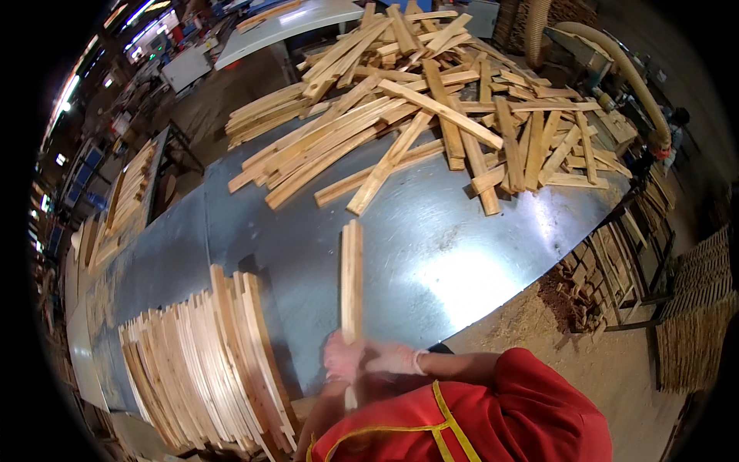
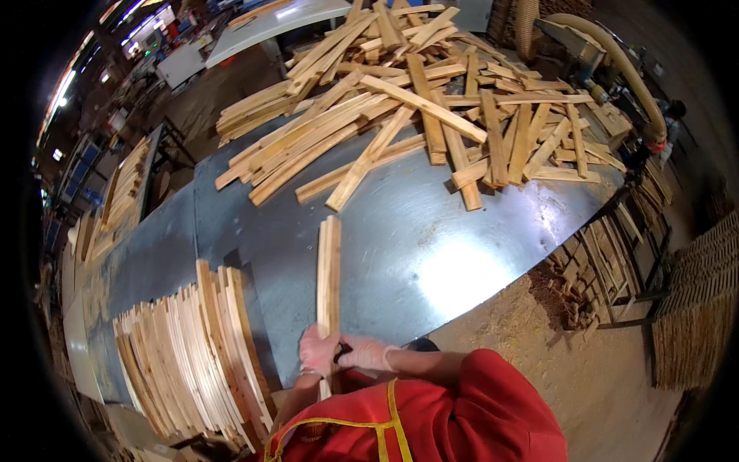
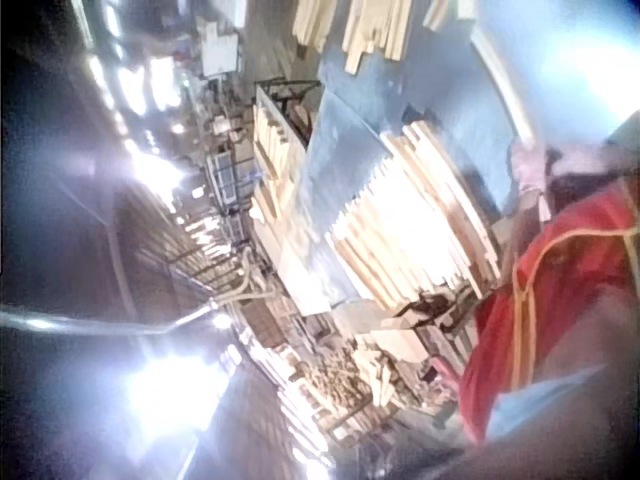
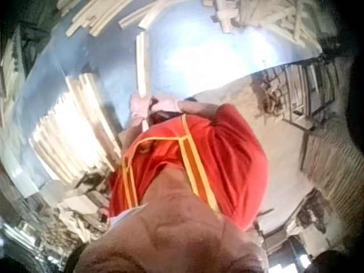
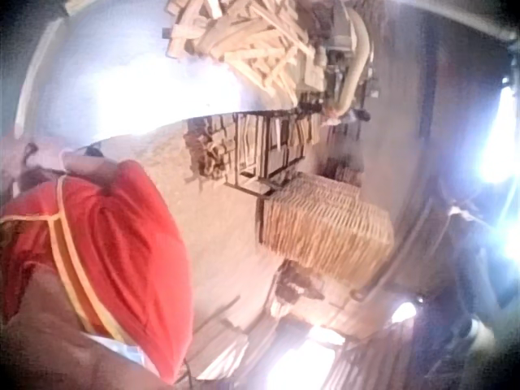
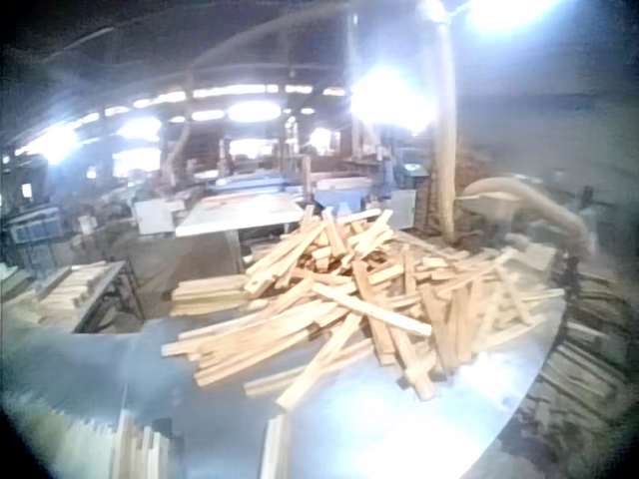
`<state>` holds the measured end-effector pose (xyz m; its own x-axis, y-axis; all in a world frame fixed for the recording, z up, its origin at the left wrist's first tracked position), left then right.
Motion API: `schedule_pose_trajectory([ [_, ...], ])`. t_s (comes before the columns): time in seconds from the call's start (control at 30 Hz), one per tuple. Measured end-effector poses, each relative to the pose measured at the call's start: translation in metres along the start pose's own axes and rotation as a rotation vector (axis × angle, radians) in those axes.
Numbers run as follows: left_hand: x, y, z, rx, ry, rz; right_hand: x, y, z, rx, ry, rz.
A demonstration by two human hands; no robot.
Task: The person repeatedly picks up thin wooden planks from a large pile on a metal table and stacks them neatly on the left side. The person handles the planks one by one or in small groups, aligning them into a growing stack throughout the clip.
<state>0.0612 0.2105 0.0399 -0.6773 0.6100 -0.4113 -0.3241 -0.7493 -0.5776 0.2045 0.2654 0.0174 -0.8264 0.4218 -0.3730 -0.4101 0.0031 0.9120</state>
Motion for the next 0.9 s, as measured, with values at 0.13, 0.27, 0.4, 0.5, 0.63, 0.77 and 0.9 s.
schedule_pose_trajectory([
  [0.13,-0.006,0.093,-0.004,-0.021,-0.371,0.125,0.002,-0.020,0.177,-0.169,-0.464,0.029],
  [0.27,-0.032,0.109,0.058,0.625,-0.822,-0.467,-0.071,-0.135,0.413,-0.009,-1.409,-0.115],
  [0.4,-0.044,0.120,0.101,0.920,-0.629,-0.054,-0.146,-0.185,0.556,0.276,-1.966,-0.312],
  [0.5,-0.031,0.169,0.100,1.015,-0.726,0.030,-0.133,-0.183,0.623,0.143,-1.814,-0.356],
  [0.63,-0.017,0.092,0.058,0.803,-0.460,-0.005,-0.121,-0.176,0.669,-0.055,-1.693,-0.530],
  [0.77,0.002,0.041,0.012,0.600,-0.438,-0.321,-0.079,-0.212,0.658,0.585,-1.258,-0.413],
  [0.9,-0.011,0.000,-0.024,0.501,-0.322,-0.386,-0.021,-0.137,0.573,0.907,-1.381,-0.186],
])
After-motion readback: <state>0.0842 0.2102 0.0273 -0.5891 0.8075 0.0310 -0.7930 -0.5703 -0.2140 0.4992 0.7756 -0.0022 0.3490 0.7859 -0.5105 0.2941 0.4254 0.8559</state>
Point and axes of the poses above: each hand's wrist, its own x-axis towards the middle knuckle, its own z-axis out of the back of the hand, y = z × x, the point moved 5 cm from there along x, towards the middle knuckle, and after that the axes turned 8 degrees about -y, right-handed, at the moved point
